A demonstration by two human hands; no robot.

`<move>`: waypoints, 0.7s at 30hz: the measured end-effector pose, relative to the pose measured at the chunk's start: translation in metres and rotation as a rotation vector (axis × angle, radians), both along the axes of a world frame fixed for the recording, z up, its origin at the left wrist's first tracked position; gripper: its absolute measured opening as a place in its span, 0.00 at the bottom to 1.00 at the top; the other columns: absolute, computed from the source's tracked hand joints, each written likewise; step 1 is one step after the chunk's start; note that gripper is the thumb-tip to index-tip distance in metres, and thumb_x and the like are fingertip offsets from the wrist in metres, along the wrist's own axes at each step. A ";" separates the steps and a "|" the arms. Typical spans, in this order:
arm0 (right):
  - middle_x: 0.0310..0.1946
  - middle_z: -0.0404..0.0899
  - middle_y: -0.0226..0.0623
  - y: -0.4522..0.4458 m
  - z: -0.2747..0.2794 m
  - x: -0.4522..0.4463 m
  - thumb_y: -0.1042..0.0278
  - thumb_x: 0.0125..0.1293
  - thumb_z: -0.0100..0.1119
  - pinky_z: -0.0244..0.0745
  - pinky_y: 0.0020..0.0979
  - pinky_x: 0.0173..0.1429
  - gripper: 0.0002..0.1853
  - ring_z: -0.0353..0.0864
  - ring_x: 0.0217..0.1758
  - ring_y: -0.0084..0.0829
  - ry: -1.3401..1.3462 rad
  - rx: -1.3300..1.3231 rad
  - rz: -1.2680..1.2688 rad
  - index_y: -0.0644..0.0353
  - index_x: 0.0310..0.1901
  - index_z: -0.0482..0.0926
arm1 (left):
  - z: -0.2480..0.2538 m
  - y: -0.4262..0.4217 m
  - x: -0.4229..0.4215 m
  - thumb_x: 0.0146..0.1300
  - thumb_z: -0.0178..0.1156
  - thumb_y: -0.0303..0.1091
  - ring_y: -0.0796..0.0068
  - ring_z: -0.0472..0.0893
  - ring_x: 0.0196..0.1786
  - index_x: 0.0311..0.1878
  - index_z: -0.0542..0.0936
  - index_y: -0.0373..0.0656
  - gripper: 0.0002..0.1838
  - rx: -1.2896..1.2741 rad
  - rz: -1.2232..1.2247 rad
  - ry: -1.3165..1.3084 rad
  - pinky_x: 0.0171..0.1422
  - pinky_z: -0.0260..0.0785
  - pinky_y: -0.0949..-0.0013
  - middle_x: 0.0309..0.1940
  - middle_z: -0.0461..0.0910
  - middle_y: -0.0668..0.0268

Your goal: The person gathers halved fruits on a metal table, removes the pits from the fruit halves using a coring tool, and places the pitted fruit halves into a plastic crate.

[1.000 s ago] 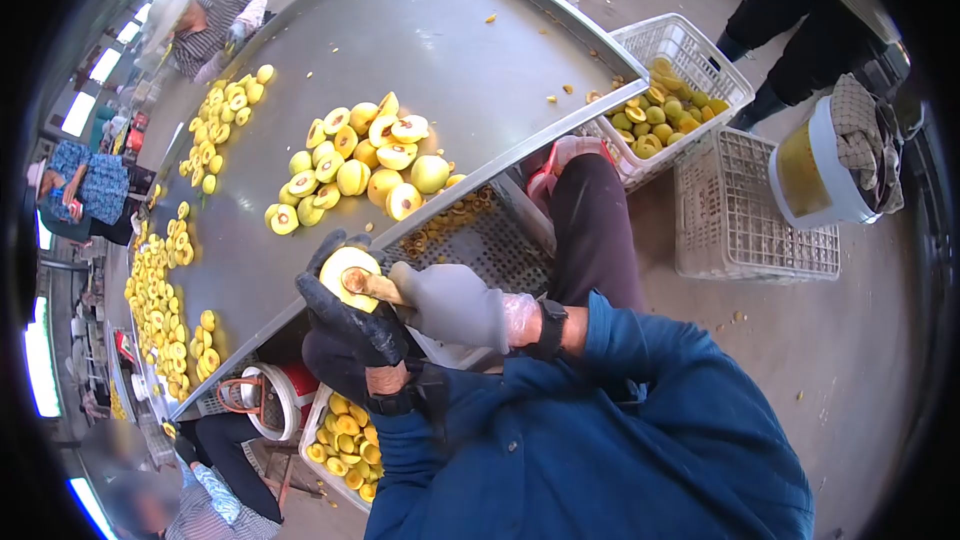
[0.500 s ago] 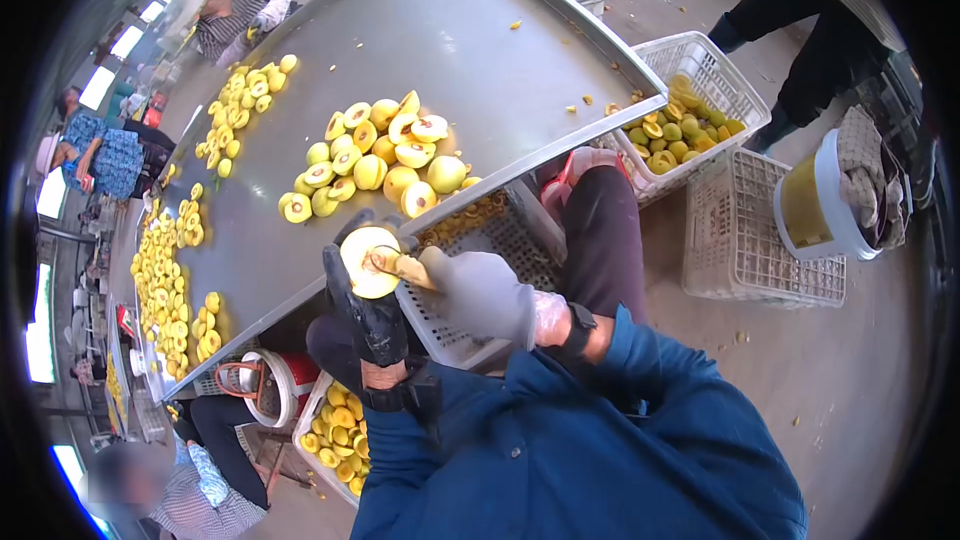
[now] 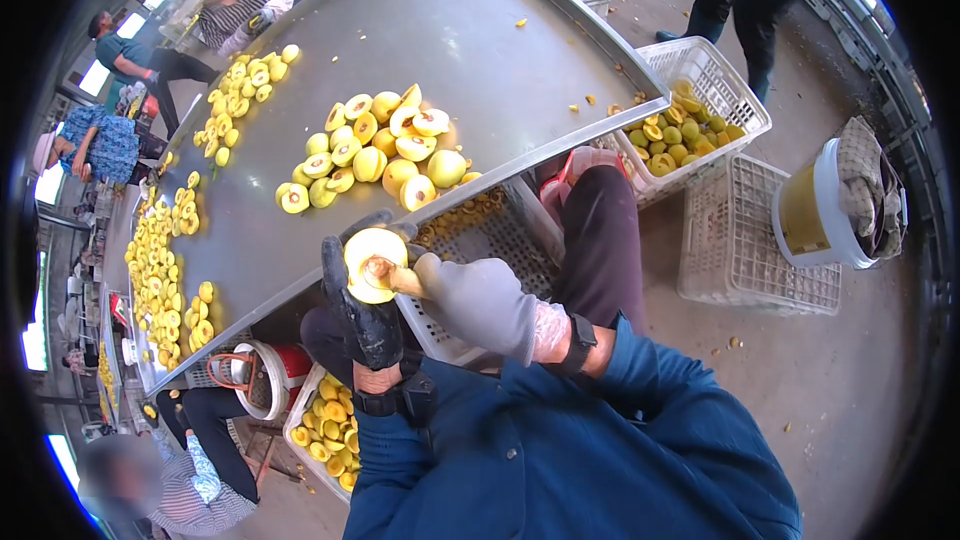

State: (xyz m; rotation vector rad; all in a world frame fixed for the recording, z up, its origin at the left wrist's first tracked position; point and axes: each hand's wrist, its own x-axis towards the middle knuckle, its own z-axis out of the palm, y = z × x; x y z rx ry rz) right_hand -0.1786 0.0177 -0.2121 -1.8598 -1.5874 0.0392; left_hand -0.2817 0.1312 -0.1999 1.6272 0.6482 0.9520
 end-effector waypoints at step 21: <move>0.22 0.78 0.48 -0.001 0.008 0.018 0.68 0.63 0.58 0.74 0.49 0.31 0.11 0.82 0.28 0.53 0.320 -0.266 0.119 0.60 0.41 0.67 | 0.001 -0.006 0.002 0.79 0.38 0.47 0.64 0.82 0.46 0.57 0.75 0.29 0.27 -0.103 0.003 -0.067 0.56 0.75 0.65 0.44 0.83 0.53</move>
